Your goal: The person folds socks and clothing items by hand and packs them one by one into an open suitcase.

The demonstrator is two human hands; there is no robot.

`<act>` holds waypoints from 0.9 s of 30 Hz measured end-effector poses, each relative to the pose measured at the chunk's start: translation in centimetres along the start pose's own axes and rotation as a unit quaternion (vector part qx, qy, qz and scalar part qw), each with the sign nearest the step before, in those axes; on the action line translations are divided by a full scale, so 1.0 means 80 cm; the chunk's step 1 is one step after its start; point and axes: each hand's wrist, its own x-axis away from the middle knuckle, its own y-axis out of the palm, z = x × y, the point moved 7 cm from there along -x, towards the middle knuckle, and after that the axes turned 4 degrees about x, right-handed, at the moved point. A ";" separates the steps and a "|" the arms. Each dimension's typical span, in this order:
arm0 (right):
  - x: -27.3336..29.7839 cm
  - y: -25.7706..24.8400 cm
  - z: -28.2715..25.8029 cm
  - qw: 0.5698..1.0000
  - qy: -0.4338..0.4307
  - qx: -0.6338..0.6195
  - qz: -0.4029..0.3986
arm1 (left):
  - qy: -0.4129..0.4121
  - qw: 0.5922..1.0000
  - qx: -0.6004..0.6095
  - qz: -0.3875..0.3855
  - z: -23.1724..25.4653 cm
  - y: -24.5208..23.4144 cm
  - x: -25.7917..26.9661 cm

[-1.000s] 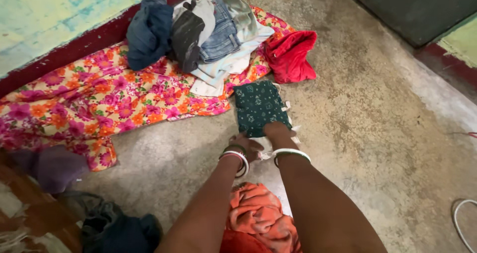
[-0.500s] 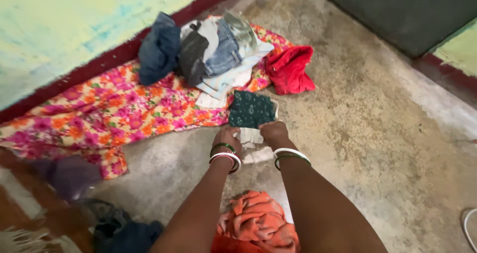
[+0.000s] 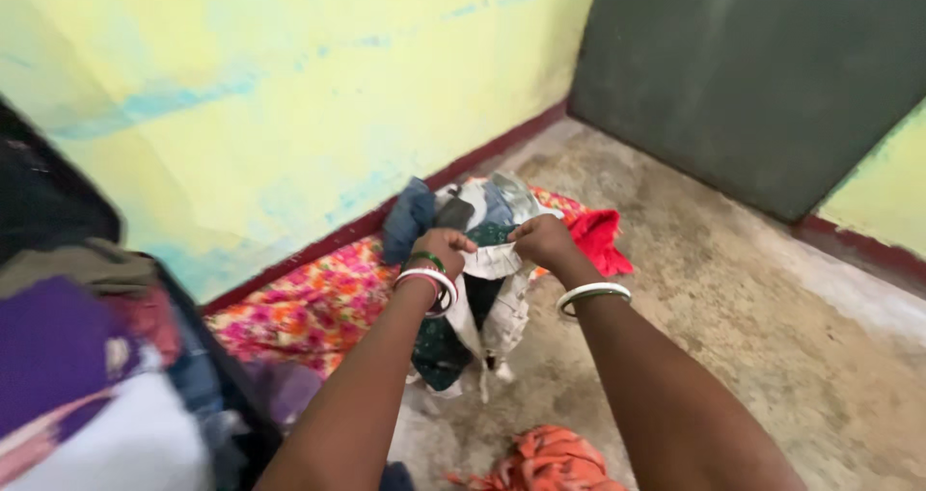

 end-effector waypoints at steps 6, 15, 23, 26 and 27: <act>0.054 -0.034 -0.208 0.989 -0.112 0.094 0.002 | 0.051 0.996 -0.006 0.068 0.087 -0.164 0.053; 0.121 -0.049 -0.417 0.973 -0.193 0.118 0.051 | 0.079 0.988 -0.123 0.057 0.126 -0.325 0.105; 0.140 -0.054 -0.477 0.968 -0.220 0.090 0.086 | 0.131 0.950 -0.284 -0.012 0.109 -0.344 0.148; 0.126 -0.058 -0.475 0.972 -0.210 0.053 0.091 | 0.073 0.922 -0.381 -0.021 0.085 -0.337 0.125; 0.122 -0.062 -0.476 0.972 -0.216 0.024 0.089 | 0.074 0.922 -0.380 -0.020 0.079 -0.338 0.115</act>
